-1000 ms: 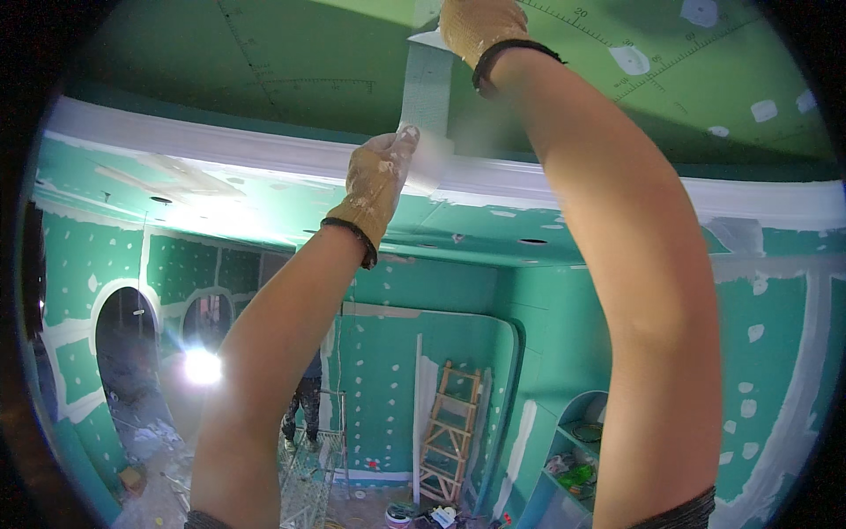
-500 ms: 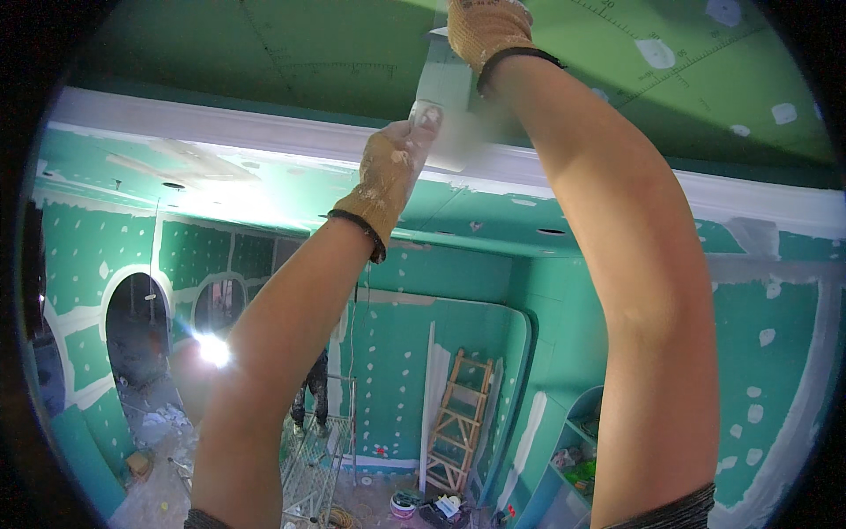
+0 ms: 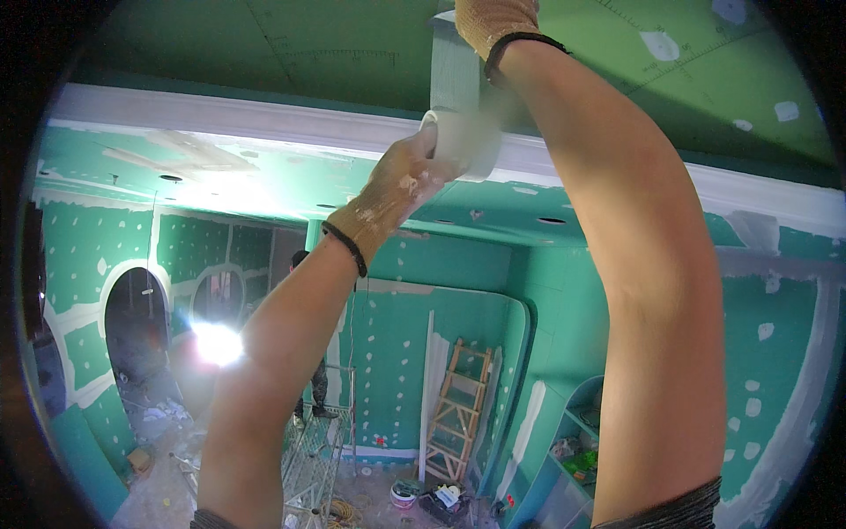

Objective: The recorder applies joint tape and compound to a curved ceiling area and molding.

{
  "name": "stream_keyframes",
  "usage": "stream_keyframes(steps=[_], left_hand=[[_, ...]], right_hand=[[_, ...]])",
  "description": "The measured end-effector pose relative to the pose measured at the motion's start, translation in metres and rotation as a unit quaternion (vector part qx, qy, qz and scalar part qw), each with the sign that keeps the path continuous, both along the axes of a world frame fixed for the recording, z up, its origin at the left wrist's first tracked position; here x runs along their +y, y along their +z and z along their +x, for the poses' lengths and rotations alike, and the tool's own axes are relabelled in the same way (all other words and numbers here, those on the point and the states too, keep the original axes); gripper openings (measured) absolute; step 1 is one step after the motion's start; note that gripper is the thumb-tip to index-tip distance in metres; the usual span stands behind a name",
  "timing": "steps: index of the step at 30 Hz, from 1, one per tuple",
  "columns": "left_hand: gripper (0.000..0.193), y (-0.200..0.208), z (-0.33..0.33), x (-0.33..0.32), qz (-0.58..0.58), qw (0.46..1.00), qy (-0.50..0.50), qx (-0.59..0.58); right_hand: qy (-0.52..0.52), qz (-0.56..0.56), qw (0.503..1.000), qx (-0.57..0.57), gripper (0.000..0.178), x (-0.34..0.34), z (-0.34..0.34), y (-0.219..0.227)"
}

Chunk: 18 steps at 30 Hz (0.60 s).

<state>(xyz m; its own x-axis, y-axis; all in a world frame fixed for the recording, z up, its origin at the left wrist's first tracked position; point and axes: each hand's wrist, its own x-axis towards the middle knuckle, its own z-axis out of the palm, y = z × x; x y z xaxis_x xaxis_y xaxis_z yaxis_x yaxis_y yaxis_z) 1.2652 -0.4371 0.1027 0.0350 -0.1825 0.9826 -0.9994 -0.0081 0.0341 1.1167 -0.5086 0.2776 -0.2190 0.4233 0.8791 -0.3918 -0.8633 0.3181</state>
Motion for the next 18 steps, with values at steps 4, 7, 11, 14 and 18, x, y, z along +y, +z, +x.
stream_keyframes(steps=[4,7,11,14,18], left_hand=[[0.051,-0.015,0.004,0.006,0.039,0.998,-0.008,0.051],[0.053,-0.024,0.006,0.006,0.049,0.991,-0.099,0.070],[0.055,-0.041,0.036,0.003,0.057,0.988,-0.143,0.000],[0.055,-0.060,0.004,0.010,0.080,0.985,-0.114,0.103],[0.054,-0.070,0.006,0.014,0.044,0.994,-0.001,0.099]], right_hand=[[0.161,-0.162,0.963,0.144,0.026,-0.023,-0.029,-0.012],[0.153,-0.167,0.966,0.124,0.027,-0.026,-0.026,-0.009],[-0.011,0.034,0.999,-0.002,0.029,0.008,0.000,0.007],[-0.007,0.048,0.999,0.018,0.030,0.005,-0.009,0.000],[-0.008,0.041,0.999,0.007,0.030,0.010,-0.008,-0.001]])
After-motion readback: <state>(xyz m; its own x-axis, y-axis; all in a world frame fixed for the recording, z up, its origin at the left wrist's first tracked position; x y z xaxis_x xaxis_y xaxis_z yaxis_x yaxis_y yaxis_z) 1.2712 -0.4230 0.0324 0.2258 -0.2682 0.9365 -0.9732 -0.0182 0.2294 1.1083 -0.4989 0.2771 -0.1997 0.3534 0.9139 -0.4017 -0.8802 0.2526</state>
